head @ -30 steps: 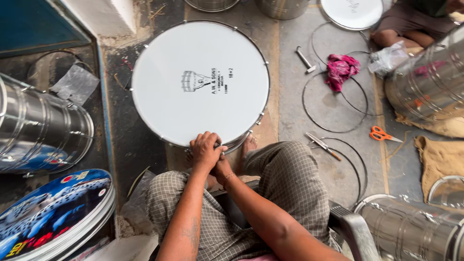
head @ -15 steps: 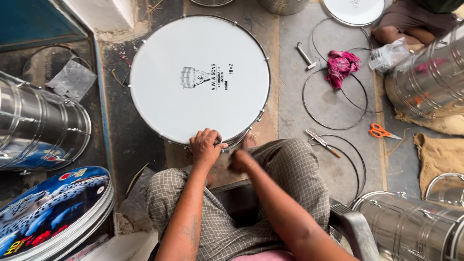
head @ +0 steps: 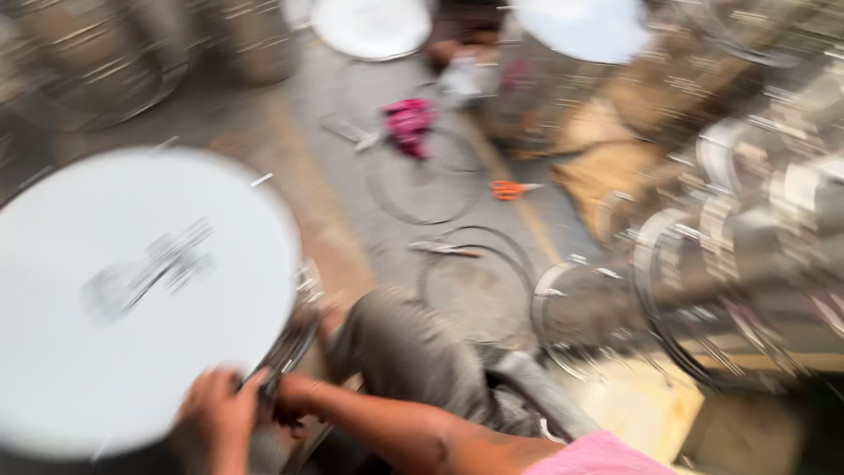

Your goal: The person sits cross-legged on a chair and uses a wrench to tighten the tension rods on a white drum head. The person systematically moves around the drum, adjusting each rod to secure the head to the drum shell.

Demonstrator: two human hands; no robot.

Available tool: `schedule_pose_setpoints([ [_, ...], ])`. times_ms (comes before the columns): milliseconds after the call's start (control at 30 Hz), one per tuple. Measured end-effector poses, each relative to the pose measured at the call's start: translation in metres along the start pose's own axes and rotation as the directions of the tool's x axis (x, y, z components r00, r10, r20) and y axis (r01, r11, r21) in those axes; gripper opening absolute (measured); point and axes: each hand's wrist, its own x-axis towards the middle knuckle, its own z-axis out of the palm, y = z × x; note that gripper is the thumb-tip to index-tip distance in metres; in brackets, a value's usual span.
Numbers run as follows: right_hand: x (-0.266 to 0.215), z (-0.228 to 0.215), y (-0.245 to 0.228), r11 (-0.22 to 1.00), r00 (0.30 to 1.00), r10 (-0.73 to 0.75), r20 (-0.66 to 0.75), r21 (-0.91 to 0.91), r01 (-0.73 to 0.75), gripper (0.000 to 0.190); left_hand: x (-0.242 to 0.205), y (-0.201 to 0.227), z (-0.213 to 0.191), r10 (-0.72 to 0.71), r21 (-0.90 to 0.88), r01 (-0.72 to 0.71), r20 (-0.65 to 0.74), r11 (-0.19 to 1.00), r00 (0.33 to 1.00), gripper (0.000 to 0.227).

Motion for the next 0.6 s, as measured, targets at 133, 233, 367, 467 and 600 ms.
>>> schedule_pose_setpoints([
  [133,-0.005,-0.063,-0.025,0.88,0.98,0.032,-0.196,-0.46,-0.12,0.025,-0.007,-0.019,0.014,-0.104,0.128,0.079,0.196,0.989,0.975,0.038],
  [233,-0.008,-0.075,-0.033,0.676,0.944,0.156,-0.29,-0.666,-0.317,0.031,-0.007,-0.021,0.013,-0.12,0.109,0.1,0.191,0.989,0.974,0.036],
  [367,0.01,-0.078,0.002,0.742,0.996,0.08,-0.044,-0.665,-0.089,0.03,-0.001,-0.003,-0.002,-0.016,0.05,0.012,0.081,0.999,0.997,0.037],
  [467,0.009,-0.046,0.026,0.853,0.911,0.085,0.405,-0.502,0.144,0.034,0.005,0.013,-0.008,-0.025,0.008,0.025,0.005,1.0,1.0,0.04],
  [600,-0.034,-0.005,0.042,0.745,0.961,0.134,0.242,0.615,-0.259,0.02,0.007,0.023,-0.012,-0.088,-0.035,0.09,0.058,0.995,0.994,0.04],
])
